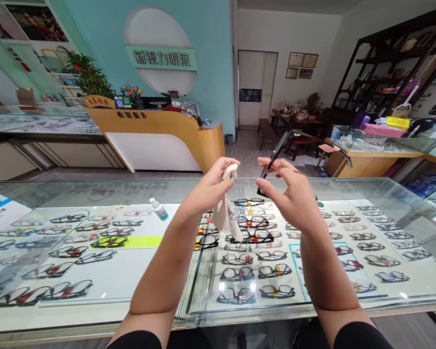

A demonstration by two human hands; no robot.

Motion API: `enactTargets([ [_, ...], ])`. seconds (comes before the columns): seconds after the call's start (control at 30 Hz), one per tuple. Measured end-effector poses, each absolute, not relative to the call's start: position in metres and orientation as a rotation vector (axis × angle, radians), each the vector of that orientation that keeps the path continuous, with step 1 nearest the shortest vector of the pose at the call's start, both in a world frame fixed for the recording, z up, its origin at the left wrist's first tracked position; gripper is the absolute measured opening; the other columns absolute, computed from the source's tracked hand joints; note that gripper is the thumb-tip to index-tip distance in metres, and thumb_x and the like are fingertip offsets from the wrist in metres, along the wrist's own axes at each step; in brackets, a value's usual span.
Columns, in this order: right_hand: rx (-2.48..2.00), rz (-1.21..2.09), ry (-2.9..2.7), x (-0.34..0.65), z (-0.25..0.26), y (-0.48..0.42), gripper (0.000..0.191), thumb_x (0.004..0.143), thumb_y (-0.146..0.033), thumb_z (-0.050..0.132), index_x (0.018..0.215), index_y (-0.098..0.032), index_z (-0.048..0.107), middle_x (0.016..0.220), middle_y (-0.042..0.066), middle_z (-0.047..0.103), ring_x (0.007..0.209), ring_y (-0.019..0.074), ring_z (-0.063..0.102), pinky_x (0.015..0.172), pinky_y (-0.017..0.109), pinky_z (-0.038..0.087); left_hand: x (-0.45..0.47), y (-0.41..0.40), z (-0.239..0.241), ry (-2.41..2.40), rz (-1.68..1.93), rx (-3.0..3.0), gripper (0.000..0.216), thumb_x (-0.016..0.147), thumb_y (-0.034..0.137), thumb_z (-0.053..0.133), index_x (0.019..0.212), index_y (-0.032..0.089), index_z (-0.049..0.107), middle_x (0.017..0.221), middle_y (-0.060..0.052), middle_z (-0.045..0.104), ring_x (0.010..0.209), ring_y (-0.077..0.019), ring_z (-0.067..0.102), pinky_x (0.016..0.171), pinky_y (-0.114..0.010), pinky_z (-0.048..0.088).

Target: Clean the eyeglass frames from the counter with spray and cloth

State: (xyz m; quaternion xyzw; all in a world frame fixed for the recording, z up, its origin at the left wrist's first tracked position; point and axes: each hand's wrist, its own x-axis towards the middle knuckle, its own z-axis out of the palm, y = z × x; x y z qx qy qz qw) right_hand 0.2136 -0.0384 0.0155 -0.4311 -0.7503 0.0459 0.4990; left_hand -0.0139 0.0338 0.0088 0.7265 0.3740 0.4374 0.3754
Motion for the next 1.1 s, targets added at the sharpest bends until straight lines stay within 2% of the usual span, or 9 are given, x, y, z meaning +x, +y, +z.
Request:
enactTargets([
  [0.13, -1.054, 0.068, -1.813, 0.216, 0.017, -0.043, 0.038, 0.108, -0.043, 0.068, 0.142, -0.026, 0.071, 0.137, 0.01, 0.079, 0.117, 0.0276, 0.073, 0.105, 0.046, 0.059, -0.026, 0.061, -0.003, 1.327, 0.768, 2.061, 0.036, 0.089, 0.016, 0.056, 0.122, 0.026, 0.064, 0.108, -0.004, 0.071, 0.079, -0.0198, 0.062, 0.066, -0.029, 0.047],
  [0.27, -1.04, 0.061, -1.817, 0.214, 0.016, -0.045, 0.037, 0.108, -0.043, 0.069, 0.14, -0.026, 0.071, 0.134, 0.01, 0.079, 0.114, 0.0276, 0.073, 0.104, 0.046, 0.059, -0.037, 0.093, -0.022, 1.592, 0.337, 2.049, 0.039, 0.095, 0.018, 0.053, 0.131, 0.027, 0.062, 0.112, -0.005, 0.078, 0.083, -0.0219, 0.071, 0.07, -0.03, 0.051],
  [0.37, -1.033, 0.072, -1.827, 0.213, 0.016, -0.045, 0.032, 0.108, -0.042, 0.069, 0.136, -0.026, 0.073, 0.137, 0.011, 0.079, 0.114, 0.0284, 0.074, 0.105, 0.047, 0.06, -0.045, 0.112, -0.032, 1.736, 0.242, 2.03, 0.042, 0.089, 0.021, 0.06, 0.131, 0.024, 0.066, 0.11, -0.009, 0.081, 0.089, -0.0274, 0.074, 0.075, -0.033, 0.052],
  [0.47, -1.031, 0.085, -1.834, 0.213, 0.017, -0.045, 0.03, 0.107, -0.041, 0.069, 0.134, -0.026, 0.073, 0.14, 0.011, 0.079, 0.118, 0.0291, 0.074, 0.107, 0.049, 0.06, -0.052, 0.113, -0.031, 1.857, 0.256, 2.013, 0.049, 0.085, 0.021, 0.063, 0.134, 0.021, 0.068, 0.126, -0.016, 0.08, 0.106, -0.0345, 0.075, 0.085, -0.039, 0.055],
  [0.63, -1.025, 0.087, -1.845, 0.213, 0.018, -0.046, 0.028, 0.109, -0.04, 0.066, 0.132, -0.025, 0.073, 0.143, 0.011, 0.078, 0.124, 0.0303, 0.074, 0.112, 0.052, 0.058, -0.07, 0.08, -0.005, 1.929, 0.433, 2.038, 0.051, 0.1, 0.035, 0.057, 0.149, 0.026, 0.06, 0.158, -0.014, 0.067, 0.134, -0.037, 0.068, 0.103, -0.046, 0.054],
  [0.8, -1.029, 0.122, -1.843, 0.212, 0.019, -0.05, 0.024, 0.111, -0.04, 0.061, 0.126, -0.026, 0.074, 0.143, 0.011, 0.078, 0.124, 0.0311, 0.074, 0.111, 0.052, 0.056, -0.098, 0.058, -0.008, 2.034, 1.023, 2.036, 0.049, 0.1, 0.042, 0.062, 0.145, 0.022, 0.062, 0.153, -0.018, 0.066, 0.142, -0.0417, 0.062, 0.119, -0.057, 0.049],
  [0.93, -1.008, 0.134, -1.865, 0.211, 0.019, -0.051, 0.026, 0.113, -0.04, 0.056, 0.125, -0.025, 0.073, 0.141, 0.011, 0.078, 0.127, 0.0313, 0.072, 0.109, 0.05, 0.055, -0.121, 0.063, -0.067, 2.081, 1.898, 1.77, 0.084, 0.096, 0.029, 0.065, 0.168, 0.01, 0.024, 0.175, -0.027, 0.036, 0.165, -0.0329, 0.039, 0.138, -0.048, 0.032],
  [1.03, -1.003, 0.14, -1.887, 0.208, 0.018, -0.053, 0.029, 0.114, -0.042, 0.052, 0.126, -0.026, 0.072, 0.137, 0.011, 0.078, 0.122, 0.0312, 0.072, 0.104, 0.049, 0.055, -0.141, 0.065, -0.117, 2.237, 1.852, 1.612, 0.094, 0.093, 0.027, 0.07, 0.166, 0.006, 0.015, 0.18, -0.032, 0.023, 0.174, -0.0348, 0.018, 0.143, -0.049, 0.017],
  [1.1, -0.998, 0.146, -1.912, 0.207, 0.018, -0.057, 0.031, 0.114, -0.043, 0.05, 0.129, -0.026, 0.072, 0.135, 0.012, 0.078, 0.121, 0.0312, 0.072, 0.103, 0.049, 0.055, -0.154, 0.065, -0.14, 2.314, 1.584, 1.497, 0.097, 0.098, 0.03, 0.066, 0.167, 0.005, 0.003, 0.178, -0.037, 0.023, 0.173, -0.0372, 0.023, 0.141, -0.052, 0.021],
])
